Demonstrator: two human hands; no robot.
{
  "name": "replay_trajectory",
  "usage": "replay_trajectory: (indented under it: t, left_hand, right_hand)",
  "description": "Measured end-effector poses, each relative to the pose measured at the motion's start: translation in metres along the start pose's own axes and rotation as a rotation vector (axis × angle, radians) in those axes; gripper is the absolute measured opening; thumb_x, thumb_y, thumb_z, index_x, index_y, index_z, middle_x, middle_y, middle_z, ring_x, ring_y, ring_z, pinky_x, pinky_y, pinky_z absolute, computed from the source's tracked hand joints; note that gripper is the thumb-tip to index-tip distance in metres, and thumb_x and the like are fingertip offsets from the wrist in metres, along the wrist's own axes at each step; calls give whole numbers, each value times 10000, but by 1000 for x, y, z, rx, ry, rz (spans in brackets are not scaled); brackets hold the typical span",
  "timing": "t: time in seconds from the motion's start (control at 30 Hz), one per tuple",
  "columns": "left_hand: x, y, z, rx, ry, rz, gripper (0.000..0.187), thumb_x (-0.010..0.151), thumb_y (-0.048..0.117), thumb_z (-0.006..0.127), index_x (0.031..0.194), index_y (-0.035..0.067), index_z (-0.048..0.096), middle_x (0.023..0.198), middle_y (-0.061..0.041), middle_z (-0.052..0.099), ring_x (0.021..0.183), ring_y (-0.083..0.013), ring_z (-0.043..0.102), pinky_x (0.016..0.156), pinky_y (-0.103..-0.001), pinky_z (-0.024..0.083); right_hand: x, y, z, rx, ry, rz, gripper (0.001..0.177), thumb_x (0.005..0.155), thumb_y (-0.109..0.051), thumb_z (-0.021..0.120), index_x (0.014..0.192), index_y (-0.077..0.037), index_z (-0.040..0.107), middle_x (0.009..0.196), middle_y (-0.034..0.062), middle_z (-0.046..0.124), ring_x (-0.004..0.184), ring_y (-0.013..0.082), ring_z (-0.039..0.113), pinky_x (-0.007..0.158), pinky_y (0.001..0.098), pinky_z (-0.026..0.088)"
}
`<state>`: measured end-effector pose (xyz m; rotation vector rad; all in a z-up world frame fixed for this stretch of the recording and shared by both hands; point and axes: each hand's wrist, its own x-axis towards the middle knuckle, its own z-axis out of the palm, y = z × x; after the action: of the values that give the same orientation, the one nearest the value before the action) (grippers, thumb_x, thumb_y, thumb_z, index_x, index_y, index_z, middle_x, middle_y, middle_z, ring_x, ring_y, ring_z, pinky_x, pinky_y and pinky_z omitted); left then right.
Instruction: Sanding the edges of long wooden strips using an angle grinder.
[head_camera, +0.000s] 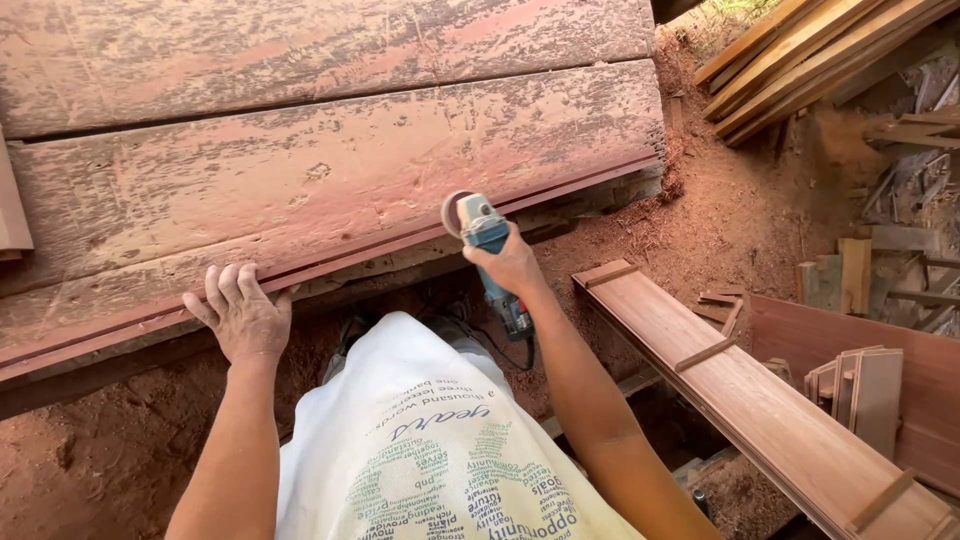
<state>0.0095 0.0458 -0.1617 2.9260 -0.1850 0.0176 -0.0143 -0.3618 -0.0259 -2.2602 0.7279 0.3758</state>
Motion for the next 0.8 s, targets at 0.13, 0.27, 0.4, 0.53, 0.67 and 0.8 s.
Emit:
replay_trajectory:
  t: [0.13, 0.27, 0.4, 0.53, 0.67, 0.8]
  left_hand:
    - [1, 2, -1, -10, -2, -12, 758, 953, 573, 760, 1468, 135, 418, 1507, -35, 375, 1597, -276, 206, 1309, -593, -2]
    - [5, -2, 5, 38, -72, -29, 808, 942, 590, 726, 1533, 143, 403, 1569, -62, 361, 1601, -280, 183, 1301, -586, -26]
    - [11, -2, 6, 233, -183, -43, 850, 880, 634, 705, 1514, 151, 409, 1589, -85, 347, 1587, -273, 157, 1260, -572, -56]
    - [10, -8, 14, 397, -183, -54, 687, 868, 533, 727, 1405, 178, 489, 1592, -68, 416, 1638, -255, 194, 1292, -569, -30]
    - [24, 45, -5, 544, -179, -75, 746, 833, 604, 735, 1417, 214, 486, 1567, -26, 428, 1636, -225, 214, 1294, -496, -34]
    - [50, 133, -18, 497, -303, -110, 1049, 763, 823, 665, 1530, 147, 433, 1645, -95, 385, 1592, -242, 249, 1261, -544, 10]
  right_hand:
    - [14, 16, -36, 27, 12, 102, 884, 698, -515, 791, 1384, -41, 497, 1167, 162, 697, 1032, 289, 710, 896, 413, 569]
    - [34, 45, -66, 26, 14, 131, 857, 715, -500, 792, 1382, -47, 499, 1146, 147, 692, 1012, 275, 705, 870, 411, 569]
    - [54, 77, -102, 72, 41, 110, 862, 706, -496, 797, 1383, -48, 506, 1139, 135, 697, 1009, 267, 707, 854, 412, 569]
    - [77, 119, -139, 83, 58, 88, 914, 688, -518, 813, 1402, -41, 500, 1166, 144, 696, 1039, 274, 699, 860, 417, 561]
    - [99, 154, -177, 82, 71, 77, 927, 681, -536, 830, 1392, -31, 516, 1182, 154, 698, 1060, 284, 696, 878, 421, 553]
    - [116, 176, -208, 75, 38, 102, 940, 663, -544, 824, 1388, -35, 511, 1167, 157, 705, 1043, 293, 716, 883, 419, 572]
